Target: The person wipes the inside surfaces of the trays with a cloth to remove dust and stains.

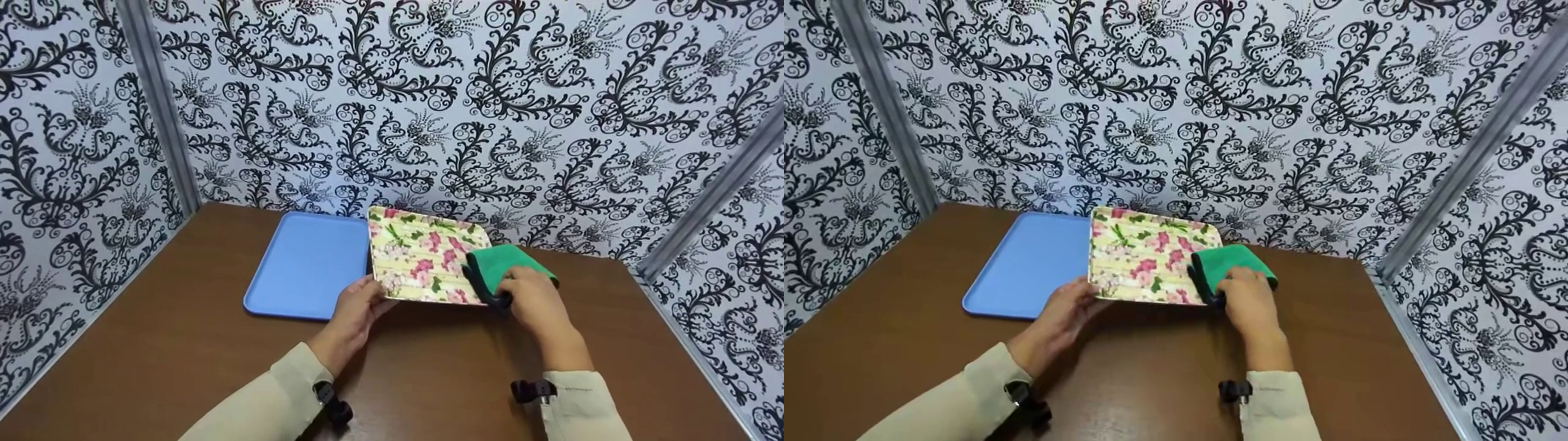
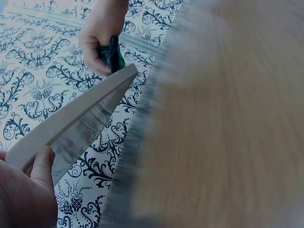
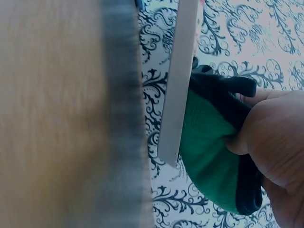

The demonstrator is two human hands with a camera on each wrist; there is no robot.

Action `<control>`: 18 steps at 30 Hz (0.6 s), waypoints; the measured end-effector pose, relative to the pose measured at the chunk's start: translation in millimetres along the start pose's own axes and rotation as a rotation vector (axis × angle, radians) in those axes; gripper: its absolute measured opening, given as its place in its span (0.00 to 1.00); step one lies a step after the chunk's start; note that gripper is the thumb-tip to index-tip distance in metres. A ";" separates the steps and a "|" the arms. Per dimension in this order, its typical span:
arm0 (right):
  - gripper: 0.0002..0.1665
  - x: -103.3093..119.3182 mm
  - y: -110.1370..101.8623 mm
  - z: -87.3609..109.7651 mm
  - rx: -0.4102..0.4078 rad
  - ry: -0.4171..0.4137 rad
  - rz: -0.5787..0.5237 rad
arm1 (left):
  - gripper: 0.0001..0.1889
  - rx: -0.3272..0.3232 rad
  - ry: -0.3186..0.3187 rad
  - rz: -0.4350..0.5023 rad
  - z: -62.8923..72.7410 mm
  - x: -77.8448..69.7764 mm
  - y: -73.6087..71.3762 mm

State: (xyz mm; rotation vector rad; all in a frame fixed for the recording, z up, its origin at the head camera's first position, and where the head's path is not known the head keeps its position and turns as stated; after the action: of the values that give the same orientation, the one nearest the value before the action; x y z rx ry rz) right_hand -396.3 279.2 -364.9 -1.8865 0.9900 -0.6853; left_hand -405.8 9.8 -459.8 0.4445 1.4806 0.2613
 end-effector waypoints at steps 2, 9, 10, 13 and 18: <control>0.24 -7.4 -7.6 1.8 -0.025 0.038 0.009 | 0.21 -0.003 -0.006 0.003 -1.9 0.8 -0.3; 0.26 -39.8 -38.9 11.6 -0.069 0.317 0.009 | 0.10 0.011 -0.028 0.002 -10.4 4.1 3.6; 0.27 -44.6 -41.3 14.1 -0.064 0.362 -0.009 | 0.07 0.017 -0.030 -0.001 -11.5 4.8 4.7; 0.28 -56.6 -46.7 21.3 -0.059 0.464 -0.060 | 0.05 0.036 -0.034 -0.012 -15.3 7.5 8.8; 0.31 -66.7 -48.3 28.5 -0.037 0.542 -0.095 | 0.06 0.028 -0.046 -0.027 -24.2 11.6 11.3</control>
State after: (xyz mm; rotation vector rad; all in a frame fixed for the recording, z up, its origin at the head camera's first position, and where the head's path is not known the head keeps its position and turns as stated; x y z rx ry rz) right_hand -392.5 362.7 -340.2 -1.8241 1.2541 -1.2863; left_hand -427.7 28.0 -466.1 0.4496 1.4457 0.2081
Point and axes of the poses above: each hand's wrist, its own z-axis away from the middle knuckle, its own y-axis out of the palm, x = y × z, the point moved 10 cm from there along -z, towards the middle knuckle, and after that the axes turned 8 degrees about -z, right-handed, at the moved point
